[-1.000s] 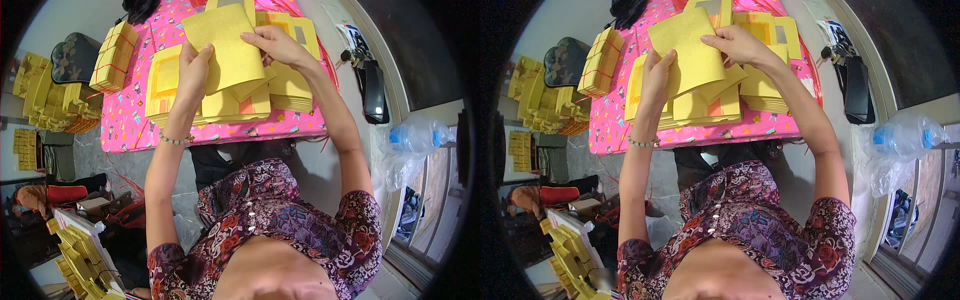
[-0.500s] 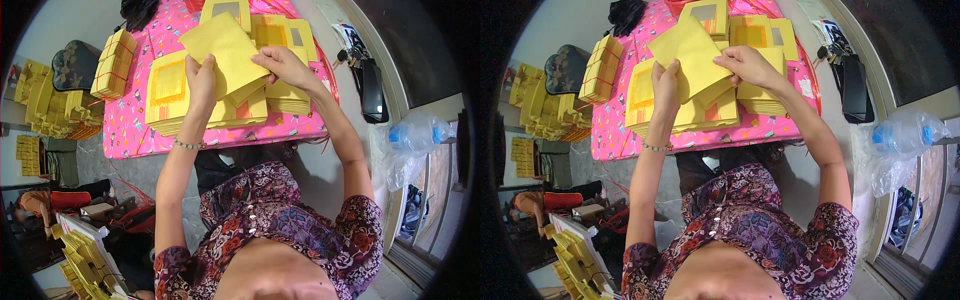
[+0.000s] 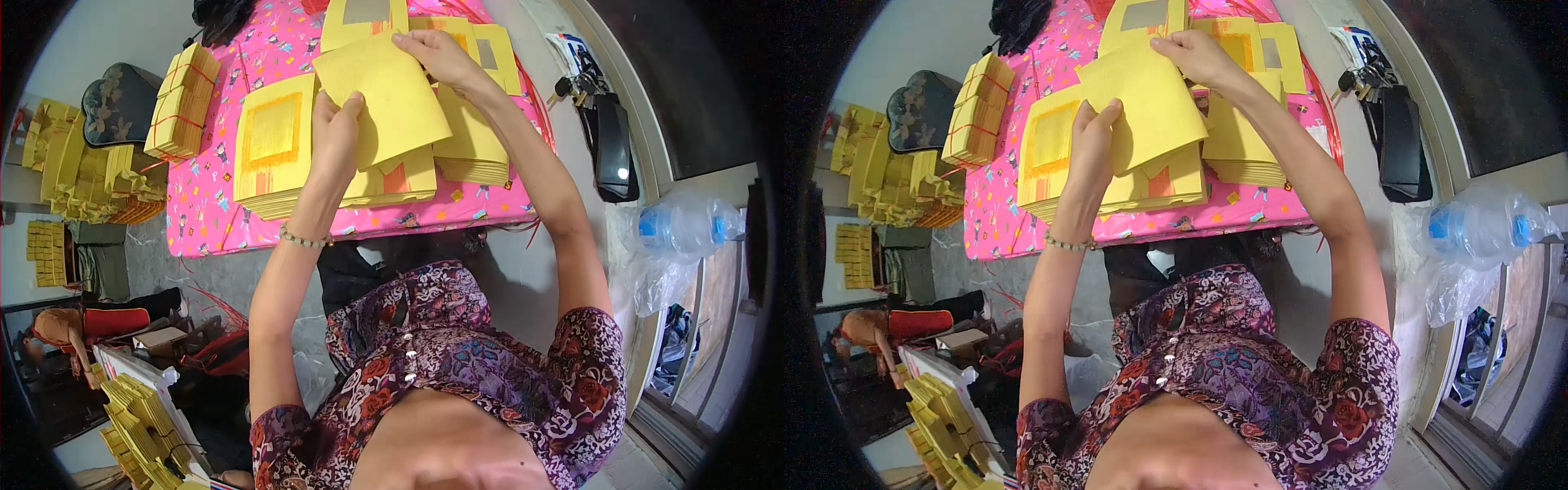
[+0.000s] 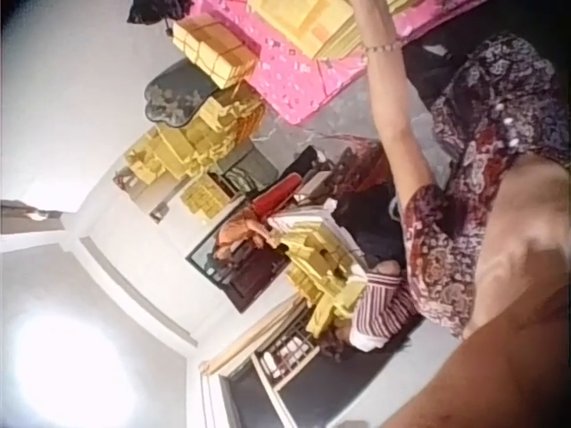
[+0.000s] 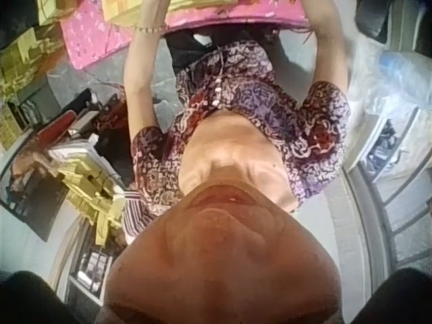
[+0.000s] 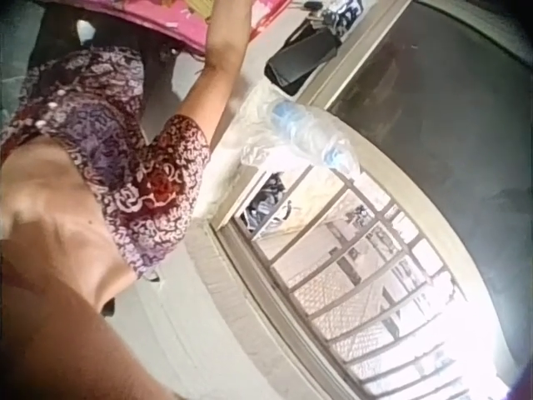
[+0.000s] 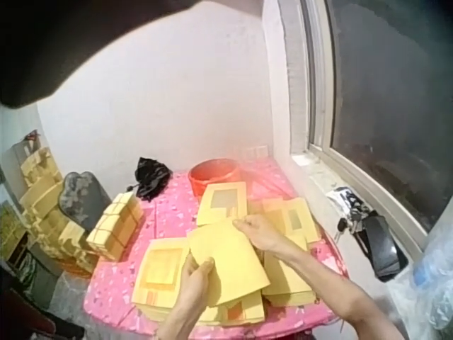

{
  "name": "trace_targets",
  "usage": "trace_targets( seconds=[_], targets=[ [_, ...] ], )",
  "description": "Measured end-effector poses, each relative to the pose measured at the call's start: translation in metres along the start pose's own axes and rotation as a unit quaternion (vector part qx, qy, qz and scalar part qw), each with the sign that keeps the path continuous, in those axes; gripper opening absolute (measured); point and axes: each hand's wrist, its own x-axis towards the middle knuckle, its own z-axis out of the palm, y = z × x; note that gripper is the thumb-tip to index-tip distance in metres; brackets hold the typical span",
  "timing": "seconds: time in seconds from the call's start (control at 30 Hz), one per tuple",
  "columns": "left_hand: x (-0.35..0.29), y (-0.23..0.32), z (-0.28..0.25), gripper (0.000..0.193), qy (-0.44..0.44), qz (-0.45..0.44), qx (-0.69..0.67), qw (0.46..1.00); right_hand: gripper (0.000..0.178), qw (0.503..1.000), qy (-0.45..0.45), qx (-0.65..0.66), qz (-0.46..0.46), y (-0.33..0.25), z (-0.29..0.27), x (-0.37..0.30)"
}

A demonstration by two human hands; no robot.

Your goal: Folding and stacking sheets of yellow paper with foil centers.

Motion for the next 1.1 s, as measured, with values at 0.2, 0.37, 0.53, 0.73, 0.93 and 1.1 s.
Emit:
trace_targets(
  seconds=[0.2, 0.37, 0.53, 0.73, 0.93, 1.1],
  targets=[
    [0.022, -0.011, -0.014, 0.031, 0.018, -0.030, 0.038, 0.999, 0.035, 0.995, -0.051, -0.088, 0.025, 0.015, -0.007, -0.001],
    [0.023, -0.017, -0.025, 0.042, -0.057, -0.016, 0.189, 0.980, 0.035, 0.968, -0.023, -0.245, -0.047, 0.040, -0.010, 0.003],
    [0.028, -0.034, -0.037, 0.042, -0.072, -0.023, 0.219, 0.973, 0.038, 0.965, 0.010, -0.256, -0.058, 0.052, 0.001, -0.004],
    [0.037, -0.042, -0.045, 0.041, -0.076, 0.003, 0.223, 0.972, 0.041, 0.959, 0.026, -0.271, -0.080, 0.056, 0.003, -0.004],
    [0.032, -0.039, -0.036, 0.044, -0.052, -0.019, 0.220, 0.974, 0.041, 0.950, 0.037, -0.298, -0.084, 0.063, 0.001, -0.002],
    [0.032, -0.046, -0.041, 0.048, -0.049, 0.008, 0.225, 0.973, 0.041, 0.947, 0.031, -0.309, -0.079, 0.059, 0.004, -0.005]
  ],
)
